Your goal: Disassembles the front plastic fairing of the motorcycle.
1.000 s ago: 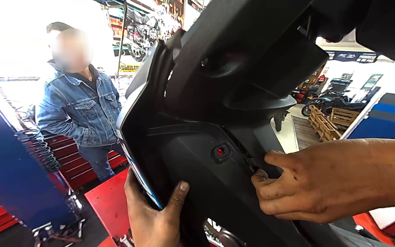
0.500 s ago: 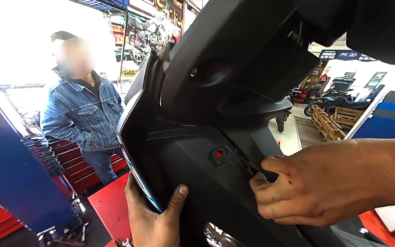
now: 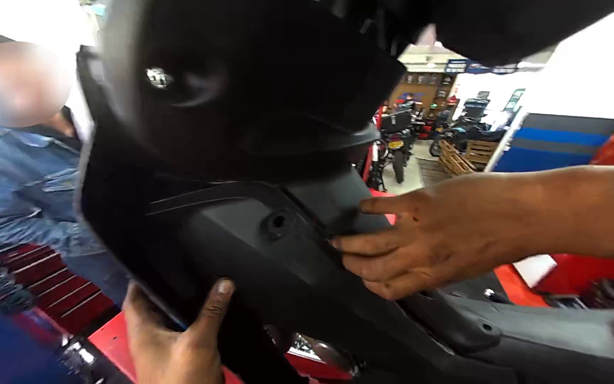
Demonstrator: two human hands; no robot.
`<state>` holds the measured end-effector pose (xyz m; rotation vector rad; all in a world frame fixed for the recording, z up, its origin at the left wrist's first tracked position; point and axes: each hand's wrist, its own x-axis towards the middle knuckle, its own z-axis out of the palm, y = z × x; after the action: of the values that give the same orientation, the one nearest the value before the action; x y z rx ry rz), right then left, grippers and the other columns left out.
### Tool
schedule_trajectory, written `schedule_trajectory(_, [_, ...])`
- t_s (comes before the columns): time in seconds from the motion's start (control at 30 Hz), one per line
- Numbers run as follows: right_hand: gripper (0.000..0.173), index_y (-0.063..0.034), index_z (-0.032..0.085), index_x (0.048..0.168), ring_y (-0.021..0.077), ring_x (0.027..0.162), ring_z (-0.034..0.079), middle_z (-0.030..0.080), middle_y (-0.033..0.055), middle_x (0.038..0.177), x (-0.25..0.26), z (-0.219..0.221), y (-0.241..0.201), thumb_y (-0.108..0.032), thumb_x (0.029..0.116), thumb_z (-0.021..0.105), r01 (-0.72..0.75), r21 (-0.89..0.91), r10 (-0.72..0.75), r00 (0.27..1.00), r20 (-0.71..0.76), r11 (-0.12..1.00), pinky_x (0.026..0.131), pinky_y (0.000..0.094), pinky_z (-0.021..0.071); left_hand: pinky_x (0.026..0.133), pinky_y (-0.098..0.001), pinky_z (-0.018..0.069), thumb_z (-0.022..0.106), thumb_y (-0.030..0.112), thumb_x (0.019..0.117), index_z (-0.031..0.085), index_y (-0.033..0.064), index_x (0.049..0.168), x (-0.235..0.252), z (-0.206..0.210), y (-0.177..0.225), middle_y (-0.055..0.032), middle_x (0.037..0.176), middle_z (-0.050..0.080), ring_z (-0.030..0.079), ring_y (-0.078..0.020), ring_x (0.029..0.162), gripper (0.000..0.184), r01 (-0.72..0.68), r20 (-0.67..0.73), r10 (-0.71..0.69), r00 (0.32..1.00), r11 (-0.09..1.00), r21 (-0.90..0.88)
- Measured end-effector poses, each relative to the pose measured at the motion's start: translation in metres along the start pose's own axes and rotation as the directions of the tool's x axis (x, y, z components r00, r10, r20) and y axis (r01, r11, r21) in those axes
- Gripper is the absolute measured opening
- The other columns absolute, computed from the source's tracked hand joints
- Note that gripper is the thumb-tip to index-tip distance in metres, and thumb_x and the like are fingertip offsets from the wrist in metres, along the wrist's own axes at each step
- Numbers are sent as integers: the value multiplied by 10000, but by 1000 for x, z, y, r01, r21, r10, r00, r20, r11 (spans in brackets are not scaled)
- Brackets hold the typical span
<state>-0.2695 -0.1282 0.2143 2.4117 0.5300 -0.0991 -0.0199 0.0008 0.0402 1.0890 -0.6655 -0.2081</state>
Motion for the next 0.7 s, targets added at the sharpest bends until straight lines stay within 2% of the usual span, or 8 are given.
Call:
schedule_trajectory(0.13, [358, -164, 649, 1285, 293, 1402, 511, 607, 43, 1444, -9, -7, -9, -34, 1013, 455, -49, -54, 54, 995, 84, 997, 1092, 566, 461, 952, -248, 568, 765, 74, 803, 236, -5, 1534, 3, 2, -1, -119, 1335, 560, 637, -93, 1150, 906, -27, 27, 28, 999, 999, -36])
schedule_trajectory(0.23, [391, -154, 645, 1289, 314, 1317, 565, 621, 61, 1413, -9, -12, -10, 4, 969, 486, -55, -96, 62, 996, 71, 994, 986, 526, 501, 967, -267, 562, 773, 78, 801, 229, 4, 1550, 2, 3, -2, -134, 1365, 540, 617, -117, 1188, 929, -14, 15, 15, 1000, 999, -41])
schedule_trajectory(0.33, [375, -139, 619, 1328, 327, 1255, 593, 606, 118, 1384, -9, -19, -5, -111, 955, 592, -267, -32, 266, 964, -9, 963, 965, 481, 543, 979, -269, 556, 794, 104, 778, 249, 9, 1550, 2, 5, -1, -140, 1381, 539, 612, -122, 1202, 950, -8, -6, 7, 1000, 1000, -30])
schedule_trajectory(0.37, [375, -138, 615, 1338, 298, 1231, 600, 595, 119, 1365, -8, -17, -5, -245, 979, 611, -390, 34, 391, 919, -55, 920, 950, 439, 554, 978, -271, 559, 798, 102, 776, 256, 16, 1553, 2, 5, 0, -138, 1382, 541, 613, -125, 1204, 952, -3, -9, 3, 1000, 999, -36])
schedule_trajectory(0.43, [599, -147, 553, 1382, 220, 1164, 599, 560, 75, 1327, 0, -11, -6, -459, 898, 716, -644, 210, 664, 747, -39, 736, 895, 374, 562, 976, -267, 559, 807, 121, 764, 260, 28, 1556, 2, 5, 1, -127, 1380, 545, 614, -121, 1202, 967, 7, -8, -7, 1000, 999, -41])
schedule_trajectory(0.5, [781, -192, 483, 1427, 182, 1150, 596, 539, 47, 1324, 12, -7, -11, -552, 807, 792, -795, 342, 829, 554, 74, 501, 906, 376, 558, 978, -271, 557, 815, 143, 753, 259, 36, 1558, 2, 2, 0, -124, 1383, 543, 610, -122, 1208, 984, 11, -1, -11, 1000, 1000, -26])
schedule_trajectory(0.53, [820, -204, 463, 1440, 177, 1145, 594, 533, 43, 1319, 14, -6, -12, -550, 785, 814, -816, 372, 853, 511, 107, 443, 909, 376, 557, 977, -273, 559, 821, 153, 750, 264, 37, 1556, 2, 0, -1, -126, 1382, 546, 613, -124, 1207, 987, 7, 0, -7, 1000, 1000, -16])
schedule_trajectory(0.7, [677, -177, 517, 1387, 174, 995, 645, 580, 40, 1246, 0, -13, -19, -487, 850, 788, -829, 308, 820, 536, 202, 466, 790, 392, 577, 1066, -250, 486, 780, 90, 821, 205, -54, 1550, 5, -8, 0, -190, 1448, 479, 549, -109, 1286, 940, -49, 42, 47, 998, 998, 44])
